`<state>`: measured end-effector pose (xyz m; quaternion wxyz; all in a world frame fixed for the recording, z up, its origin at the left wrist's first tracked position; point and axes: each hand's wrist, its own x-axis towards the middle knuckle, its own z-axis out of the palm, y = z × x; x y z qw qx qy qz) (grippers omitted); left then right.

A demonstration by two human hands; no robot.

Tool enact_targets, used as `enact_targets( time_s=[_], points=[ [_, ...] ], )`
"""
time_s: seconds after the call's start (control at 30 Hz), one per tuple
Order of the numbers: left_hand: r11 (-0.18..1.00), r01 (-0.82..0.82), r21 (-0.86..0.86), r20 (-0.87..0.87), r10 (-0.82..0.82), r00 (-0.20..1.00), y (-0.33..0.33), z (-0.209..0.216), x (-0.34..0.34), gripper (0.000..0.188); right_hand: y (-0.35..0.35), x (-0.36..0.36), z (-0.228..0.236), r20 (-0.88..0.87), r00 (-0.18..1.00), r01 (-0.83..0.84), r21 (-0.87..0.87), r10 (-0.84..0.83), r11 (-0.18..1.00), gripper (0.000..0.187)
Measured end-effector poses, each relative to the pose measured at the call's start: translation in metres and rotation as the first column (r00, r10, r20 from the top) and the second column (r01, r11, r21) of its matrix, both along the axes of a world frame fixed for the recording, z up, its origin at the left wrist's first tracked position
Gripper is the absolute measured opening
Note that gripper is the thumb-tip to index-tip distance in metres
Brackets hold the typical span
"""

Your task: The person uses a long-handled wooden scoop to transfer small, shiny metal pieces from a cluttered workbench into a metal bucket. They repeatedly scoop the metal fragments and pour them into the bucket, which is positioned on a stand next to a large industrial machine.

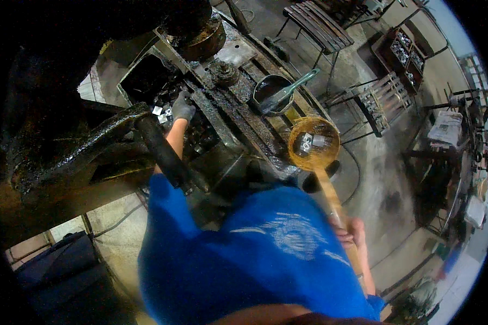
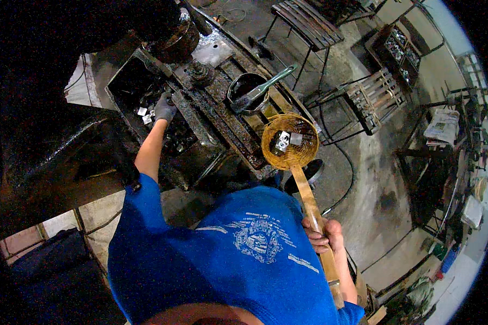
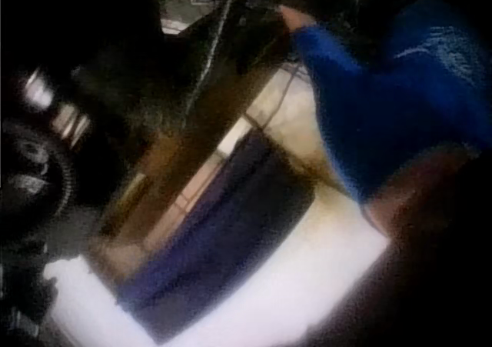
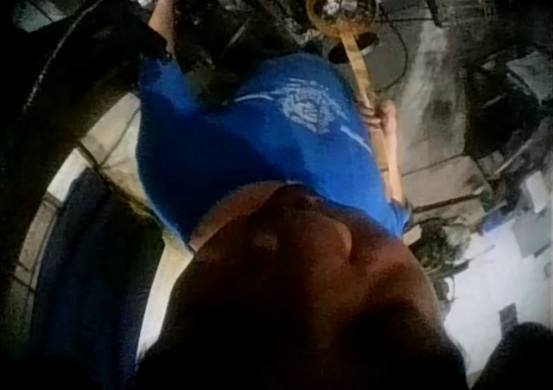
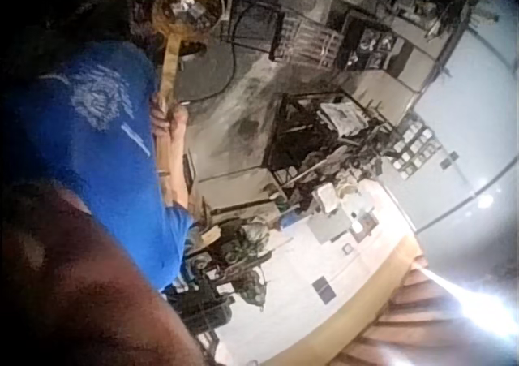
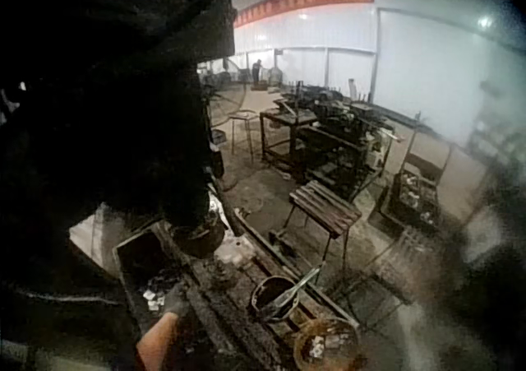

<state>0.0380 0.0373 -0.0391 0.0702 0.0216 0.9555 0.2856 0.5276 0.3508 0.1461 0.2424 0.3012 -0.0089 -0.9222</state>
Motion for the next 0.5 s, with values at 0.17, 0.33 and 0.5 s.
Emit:
enact_targets(
  time_s=[0.17,0.33,0.5],
  points=[
    [0.995,0.094,-0.04,-0.133,-0.098,0.986,-0.016,0.017,0.003,0.038,-0.002,0.001,-0.002,0.004,0.998,0.064,-0.093,-0.064,0.994,0.051],
    [0.979,0.078,0.188,-0.288,-0.021,0.957,-0.035,0.046,0.021,0.043,0.006,-0.001,0.003,0.045,0.999,0.016,-0.048,-0.014,0.999,0.042],
    [0.676,-0.006,0.737,0.003,0.006,1.0,-0.011,0.139,0.101,0.045,0.007,-0.007,0.014,0.063,0.998,-0.017,0.08,0.012,0.997,0.039]
  ],
)
